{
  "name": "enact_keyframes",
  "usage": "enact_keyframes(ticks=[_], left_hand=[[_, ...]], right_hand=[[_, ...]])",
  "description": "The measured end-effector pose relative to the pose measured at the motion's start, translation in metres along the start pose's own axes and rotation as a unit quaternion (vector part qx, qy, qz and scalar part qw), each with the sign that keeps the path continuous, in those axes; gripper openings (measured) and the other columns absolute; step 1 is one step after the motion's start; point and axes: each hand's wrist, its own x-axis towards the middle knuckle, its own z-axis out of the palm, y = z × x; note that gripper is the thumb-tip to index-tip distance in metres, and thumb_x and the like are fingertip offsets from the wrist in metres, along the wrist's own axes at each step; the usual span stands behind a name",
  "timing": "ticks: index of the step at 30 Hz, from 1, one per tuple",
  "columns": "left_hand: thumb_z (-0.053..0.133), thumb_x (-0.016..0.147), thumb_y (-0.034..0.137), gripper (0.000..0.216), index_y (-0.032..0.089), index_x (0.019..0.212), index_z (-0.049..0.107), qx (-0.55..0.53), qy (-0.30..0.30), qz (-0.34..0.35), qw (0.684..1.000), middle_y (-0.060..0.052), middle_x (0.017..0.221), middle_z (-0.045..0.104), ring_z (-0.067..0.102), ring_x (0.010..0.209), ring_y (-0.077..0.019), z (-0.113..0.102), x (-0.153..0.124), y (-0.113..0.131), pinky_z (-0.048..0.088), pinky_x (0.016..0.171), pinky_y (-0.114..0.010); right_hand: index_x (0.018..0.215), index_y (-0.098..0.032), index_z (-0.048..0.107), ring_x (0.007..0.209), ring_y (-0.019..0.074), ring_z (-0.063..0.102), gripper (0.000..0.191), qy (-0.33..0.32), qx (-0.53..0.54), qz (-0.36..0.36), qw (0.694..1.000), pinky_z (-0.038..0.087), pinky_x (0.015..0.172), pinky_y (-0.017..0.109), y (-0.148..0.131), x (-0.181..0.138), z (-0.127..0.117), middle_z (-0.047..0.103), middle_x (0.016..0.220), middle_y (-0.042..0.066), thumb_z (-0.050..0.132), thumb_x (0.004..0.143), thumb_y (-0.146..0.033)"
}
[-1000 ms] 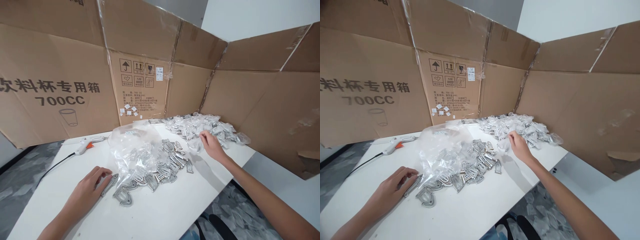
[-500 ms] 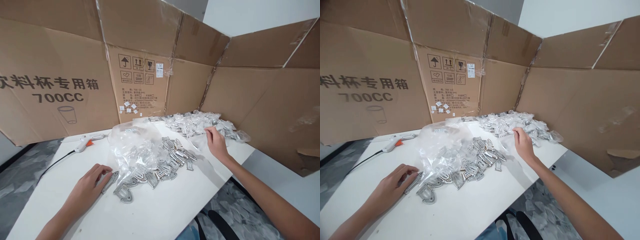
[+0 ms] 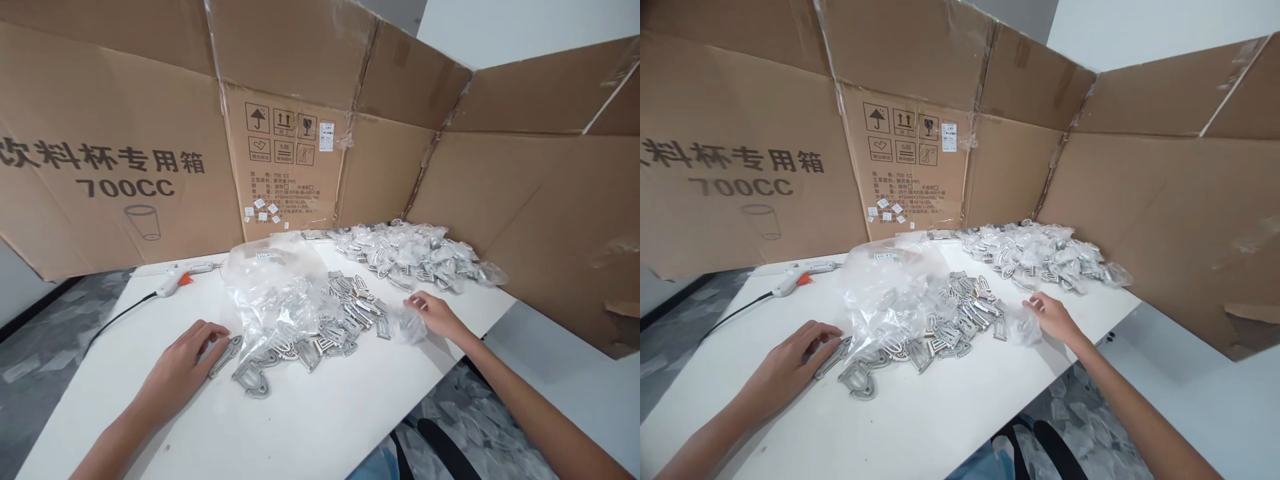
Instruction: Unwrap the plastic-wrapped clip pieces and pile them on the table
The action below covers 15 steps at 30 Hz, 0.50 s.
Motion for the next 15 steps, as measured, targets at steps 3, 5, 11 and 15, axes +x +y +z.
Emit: enact_keyframes(ticks=[3,5,11,15], left_hand=[[0.049,0.105,0.069,0.045,0.032,0.113,0.073,0.0,0.0,-0.005,1.0,-0.002,0.109,0.073,0.069,0.084,-0.0199,0.0,0.001,0.0,0.054,0.074,-0.031],[0.05,0.104,0.069,0.045,0.032,0.113,0.073,0.002,0.001,-0.005,1.0,-0.002,0.108,0.073,0.069,0.084,-0.0198,0.001,0.002,0.0,0.054,0.074,-0.031],[0.051,0.105,0.067,0.044,0.031,0.113,0.074,0.0,0.004,0.004,1.0,-0.002,0.107,0.074,0.069,0.082,-0.0181,-0.001,0.001,0.002,0.054,0.074,-0.029],[0.053,0.105,0.065,0.042,0.03,0.112,0.075,-0.004,0.011,0.019,1.0,-0.003,0.107,0.075,0.07,0.081,-0.0177,-0.002,0.0,0.001,0.055,0.072,-0.028]], right_hand=[[0.088,-0.023,0.073,0.081,0.0257,0.069,0.048,-0.098,0.013,0.03,0.995,0.05,0.071,0.035,0.009,-0.02,0.008,0.077,0.086,0.007,0.069,0.082,-0.071],[0.082,-0.023,0.07,0.077,0.023,0.065,0.046,-0.12,0.04,0.025,0.992,0.048,0.069,0.033,0.006,-0.031,0.013,0.074,0.08,0.005,0.071,0.079,-0.069],[0.079,-0.025,0.058,0.063,0.0183,0.056,0.052,-0.006,0.17,0.011,0.985,0.045,0.06,0.03,-0.024,-0.026,0.011,0.063,0.068,0.0,0.066,0.087,-0.076],[0.086,-0.027,0.056,0.058,0.0169,0.049,0.053,0.116,0.152,-0.092,0.977,0.039,0.056,0.029,-0.049,-0.008,-0.002,0.055,0.062,-0.004,0.068,0.092,-0.078]])
